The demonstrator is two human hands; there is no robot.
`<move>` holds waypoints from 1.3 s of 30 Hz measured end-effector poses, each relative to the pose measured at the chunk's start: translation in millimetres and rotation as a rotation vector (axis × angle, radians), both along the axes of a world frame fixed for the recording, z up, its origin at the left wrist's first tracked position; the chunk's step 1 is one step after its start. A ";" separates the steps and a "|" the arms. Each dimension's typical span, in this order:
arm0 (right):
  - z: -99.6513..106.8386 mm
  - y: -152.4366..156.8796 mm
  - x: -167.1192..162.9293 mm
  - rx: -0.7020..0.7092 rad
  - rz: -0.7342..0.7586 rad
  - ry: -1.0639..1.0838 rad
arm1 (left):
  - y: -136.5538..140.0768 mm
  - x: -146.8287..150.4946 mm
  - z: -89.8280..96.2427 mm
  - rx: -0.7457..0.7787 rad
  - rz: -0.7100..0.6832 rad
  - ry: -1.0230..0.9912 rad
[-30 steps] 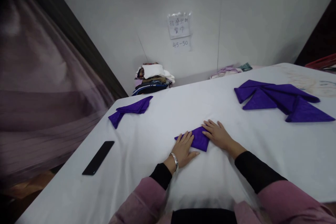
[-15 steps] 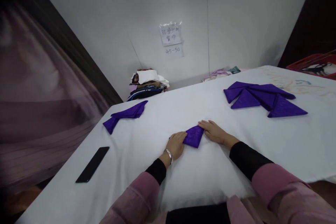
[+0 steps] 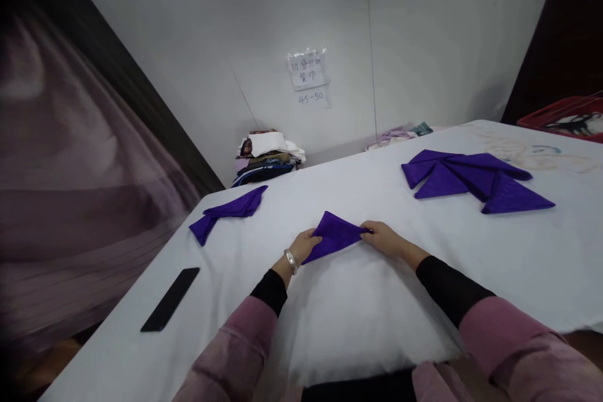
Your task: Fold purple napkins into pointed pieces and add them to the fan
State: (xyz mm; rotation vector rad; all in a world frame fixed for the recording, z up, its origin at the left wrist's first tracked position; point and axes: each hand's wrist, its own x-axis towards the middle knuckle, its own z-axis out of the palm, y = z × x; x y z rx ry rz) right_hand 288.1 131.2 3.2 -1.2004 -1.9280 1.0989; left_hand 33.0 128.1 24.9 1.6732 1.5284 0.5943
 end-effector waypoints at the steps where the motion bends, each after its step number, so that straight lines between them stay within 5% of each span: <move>1: 2.3 0.5 -0.9 -0.081 0.003 0.008 | 2.0 -1.1 -1.9 -0.009 0.014 0.015; 6: 1.9 9.1 -2.6 -0.251 -0.079 -0.061 | -0.3 -1.4 -8.7 0.038 0.131 0.149; 10: -2.8 10.9 -3.3 -0.049 -0.182 -0.338 | -15.4 8.8 -4.7 0.263 0.103 0.358; 14: 2.1 0.7 -7.3 0.099 -0.249 -0.570 | -25.2 23.1 -6.1 0.516 -0.159 0.581; 17: 9.2 -5.3 -4.1 0.103 -0.270 -0.668 | -23.9 27.3 -15.9 0.471 -0.329 0.664; 21: 14.8 -5.0 15.5 0.084 -0.266 -0.550 | -19.5 24.8 -27.3 0.430 -0.363 0.702; 25: 12.2 -15.3 16.6 0.294 -0.399 -0.366 | -19.5 24.5 -26.9 0.433 -0.358 0.703; 27: 7.2 -27.3 -0.2 0.427 -0.306 -0.370 | -20.3 25.6 -25.1 0.432 -0.350 0.705; 30: -1.1 -43.2 -32.9 0.555 0.024 -0.464 | -20.9 26.7 -24.4 0.429 -0.338 0.702; 32: -3.9 -46.6 -46.1 0.597 0.079 -0.515 | -20.8 26.7 -24.9 0.425 -0.336 0.702; 39: -3.4 -31.3 -8.6 0.393 -0.307 -0.428 | -21.4 25.6 -23.9 0.430 -0.349 0.690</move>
